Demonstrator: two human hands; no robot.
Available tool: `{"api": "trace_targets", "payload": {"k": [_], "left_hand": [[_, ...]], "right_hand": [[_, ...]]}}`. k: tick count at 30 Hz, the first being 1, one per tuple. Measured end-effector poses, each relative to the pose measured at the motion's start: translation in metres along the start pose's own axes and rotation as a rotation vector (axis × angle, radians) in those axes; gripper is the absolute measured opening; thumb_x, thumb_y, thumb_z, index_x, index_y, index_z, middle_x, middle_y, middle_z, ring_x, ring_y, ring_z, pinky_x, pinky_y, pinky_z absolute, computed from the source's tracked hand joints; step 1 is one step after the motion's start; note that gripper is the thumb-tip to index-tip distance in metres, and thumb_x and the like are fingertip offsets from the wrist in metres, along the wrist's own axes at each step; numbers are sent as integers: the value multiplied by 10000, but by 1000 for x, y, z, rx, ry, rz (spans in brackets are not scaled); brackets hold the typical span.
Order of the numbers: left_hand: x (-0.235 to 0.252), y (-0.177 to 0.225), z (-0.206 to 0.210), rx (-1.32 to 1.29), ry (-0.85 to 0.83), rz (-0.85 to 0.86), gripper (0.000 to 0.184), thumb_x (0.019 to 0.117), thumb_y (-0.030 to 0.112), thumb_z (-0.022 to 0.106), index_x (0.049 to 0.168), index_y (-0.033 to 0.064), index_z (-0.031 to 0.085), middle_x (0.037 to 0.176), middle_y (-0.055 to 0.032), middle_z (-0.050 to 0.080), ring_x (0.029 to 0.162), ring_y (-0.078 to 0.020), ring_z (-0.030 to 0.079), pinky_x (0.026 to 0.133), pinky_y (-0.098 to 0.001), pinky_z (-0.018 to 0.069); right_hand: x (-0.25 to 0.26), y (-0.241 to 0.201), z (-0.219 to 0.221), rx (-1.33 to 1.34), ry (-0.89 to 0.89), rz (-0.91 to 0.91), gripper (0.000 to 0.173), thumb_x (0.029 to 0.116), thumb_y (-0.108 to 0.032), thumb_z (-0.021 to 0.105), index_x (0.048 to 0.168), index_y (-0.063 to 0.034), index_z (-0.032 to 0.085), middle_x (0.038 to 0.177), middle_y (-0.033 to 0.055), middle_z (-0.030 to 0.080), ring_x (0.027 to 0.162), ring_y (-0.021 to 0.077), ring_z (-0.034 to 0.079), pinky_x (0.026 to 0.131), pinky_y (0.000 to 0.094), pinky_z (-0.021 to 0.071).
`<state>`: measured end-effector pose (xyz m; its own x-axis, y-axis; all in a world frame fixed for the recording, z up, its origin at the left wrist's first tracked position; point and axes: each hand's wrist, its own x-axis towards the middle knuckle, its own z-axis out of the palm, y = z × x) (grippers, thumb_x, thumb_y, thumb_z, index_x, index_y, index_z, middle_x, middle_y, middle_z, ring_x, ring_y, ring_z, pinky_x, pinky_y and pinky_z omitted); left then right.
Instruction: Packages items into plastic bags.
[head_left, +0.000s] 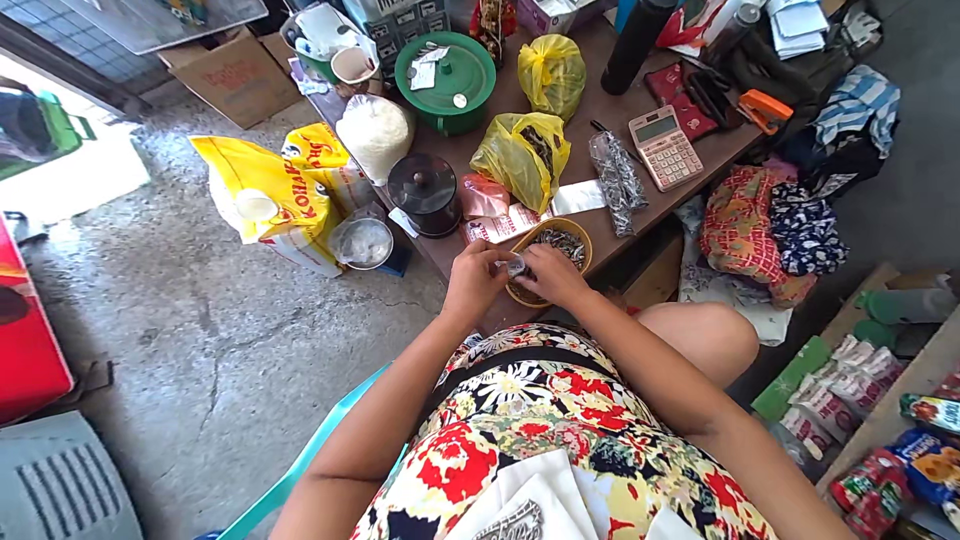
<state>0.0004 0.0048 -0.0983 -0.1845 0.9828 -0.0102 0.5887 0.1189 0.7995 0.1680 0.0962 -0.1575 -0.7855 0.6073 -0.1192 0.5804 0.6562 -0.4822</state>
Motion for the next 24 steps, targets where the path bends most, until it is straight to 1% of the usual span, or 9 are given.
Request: {"api": "trace_targets", "payload": {"k": [1,2,4,5,9,14,18,21,24], "left_hand": [[-1,0,0,-7,-5,-1,170,897,-36,680,1030,16,772,1054,-150,686,719,-156,649,684,-299,572],[-1,1,-1,-14,-10,-6,170,901,-32,678,1033,18,771,1060,-149,686,718,-151,648,684,-296,574],[-1,0,-1,-23,-21,-20,173,911,-26,672,1043,24,772,1073,-144,680,716,-138,645,687,-282,573],[-1,0,0,-28,-20,-24,171,913,-24,671,1042,26,771,1072,-142,677,713,-132,641,684,-275,571],[-2,0,0,-45,-22,-30,174,911,-27,673,1047,19,771,1068,-145,675,723,-140,638,686,-286,565],[-2,-3,-1,-47,-17,-46,165,913,-24,671,1036,27,768,1070,-138,678,738,-136,648,698,-282,574],[-3,-4,-1,-49,-11,-42,163,912,-27,669,1030,23,768,1059,-139,678,729,-134,641,690,-279,567],[-3,-4,-2,-55,-15,-59,169,916,-23,667,1038,30,771,1072,-134,678,735,-127,646,693,-274,569],[-3,-4,-2,-55,-16,-60,169,919,-19,663,1044,25,769,1076,-137,677,728,-126,638,688,-271,561]], "right_hand": [[2,-2,5,-71,-17,-13,421,871,-280,821,1153,14,713,1173,203,688,1167,389,631,995,570,491],[5,-5,8,-142,-51,0,499,841,-345,839,1167,9,708,1194,194,684,1192,384,611,1004,578,464],[9,-8,11,-243,-126,41,593,813,-430,845,1188,7,702,1230,187,668,1222,387,579,1016,593,430],[10,-9,12,-267,-142,54,600,806,-435,850,1179,12,703,1235,191,664,1217,393,579,1011,596,428],[10,-13,11,-239,-132,70,498,836,-387,834,1107,16,725,1169,198,685,1156,398,608,987,596,433],[13,-12,16,-275,-148,84,529,832,-464,823,1117,-26,743,1158,174,688,1139,389,599,985,609,411],[11,-17,20,-244,-81,79,418,848,-367,832,1052,-10,752,1103,169,712,1099,381,629,991,606,417],[10,-14,23,-236,-46,69,272,871,-278,810,990,-37,768,1014,147,725,1030,364,648,964,587,431],[9,-13,19,-194,-66,88,213,912,-246,774,1002,-53,781,1017,139,730,1043,360,643,975,586,413]]}}
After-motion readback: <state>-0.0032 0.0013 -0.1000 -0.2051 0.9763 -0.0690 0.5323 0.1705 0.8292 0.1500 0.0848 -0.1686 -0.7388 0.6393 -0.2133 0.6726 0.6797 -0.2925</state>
